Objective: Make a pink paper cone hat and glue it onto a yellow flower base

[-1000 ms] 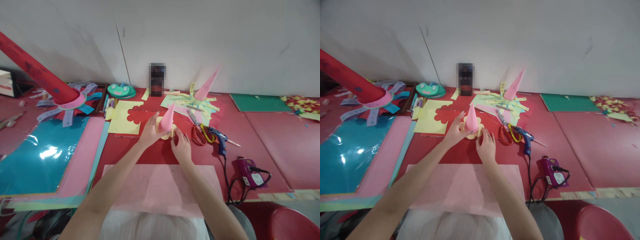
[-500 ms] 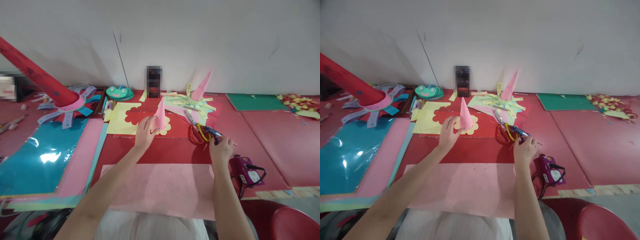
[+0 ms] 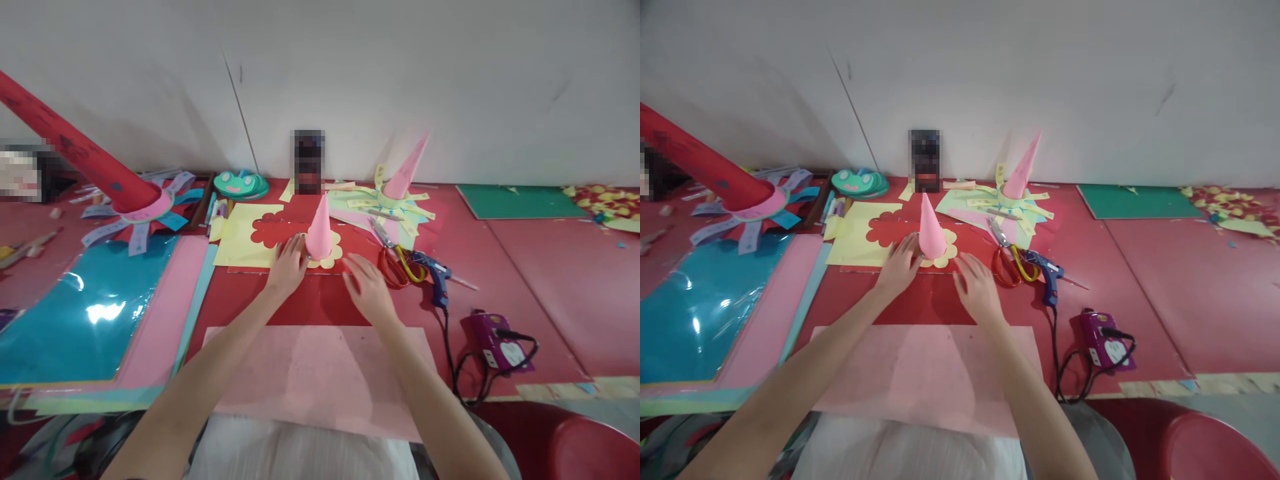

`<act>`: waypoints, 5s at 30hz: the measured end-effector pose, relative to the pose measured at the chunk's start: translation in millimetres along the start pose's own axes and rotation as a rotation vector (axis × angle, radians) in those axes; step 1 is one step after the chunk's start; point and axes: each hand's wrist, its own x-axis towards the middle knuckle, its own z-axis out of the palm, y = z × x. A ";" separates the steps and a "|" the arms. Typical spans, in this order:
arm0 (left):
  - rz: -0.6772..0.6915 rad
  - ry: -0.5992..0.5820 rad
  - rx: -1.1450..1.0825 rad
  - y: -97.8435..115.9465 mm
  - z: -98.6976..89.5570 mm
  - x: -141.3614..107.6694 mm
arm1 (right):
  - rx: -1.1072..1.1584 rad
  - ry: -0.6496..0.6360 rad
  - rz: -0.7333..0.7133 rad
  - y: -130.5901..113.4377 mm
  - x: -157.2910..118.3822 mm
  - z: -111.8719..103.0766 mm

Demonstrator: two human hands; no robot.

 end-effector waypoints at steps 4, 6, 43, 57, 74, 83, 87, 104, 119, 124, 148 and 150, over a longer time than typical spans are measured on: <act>-0.005 -0.043 0.110 3.8 6.5 -3.6 | -0.077 -0.178 -0.095 -12.0 8.7 24.1; -0.008 -0.053 0.136 4.2 6.9 -4.5 | -0.120 -0.201 -0.094 -9.7 7.5 28.2; -0.067 -0.015 0.181 7.0 4.7 -7.6 | -0.285 -0.047 -0.124 -12.0 -8.1 25.7; -0.066 -0.005 0.177 6.3 5.4 -7.3 | -0.279 -0.038 -0.128 -10.9 -9.9 28.8; 0.003 -0.152 0.204 -10.8 -6.7 19.2 | -0.208 -0.103 -0.127 -10.7 -7.5 26.1; -0.010 -0.125 0.195 -16.1 -3.4 16.3 | -0.199 -0.096 -0.124 -8.8 -10.1 27.6; -0.017 -0.122 0.176 -17.5 -2.2 16.6 | -0.191 -0.101 -0.125 -7.7 -11.0 28.6; -0.017 -0.138 0.176 -19.3 -0.8 17.1 | -0.183 -0.088 -0.116 -7.4 -11.1 29.3; 0.327 0.013 0.047 46.7 -13.6 -30.4 | -0.179 -0.079 -0.123 -7.4 -9.9 29.7; 0.317 -0.106 0.060 48.5 6.0 -32.9 | -0.195 -0.111 -0.122 -6.2 -10.6 29.7; 0.034 -0.041 -0.077 -2.1 0.6 12.3 | -0.193 -0.032 -0.142 -8.2 -9.9 30.3; 0.032 -0.031 -0.056 0.4 3.3 9.2 | -0.197 -0.020 -0.148 -7.9 -10.2 30.7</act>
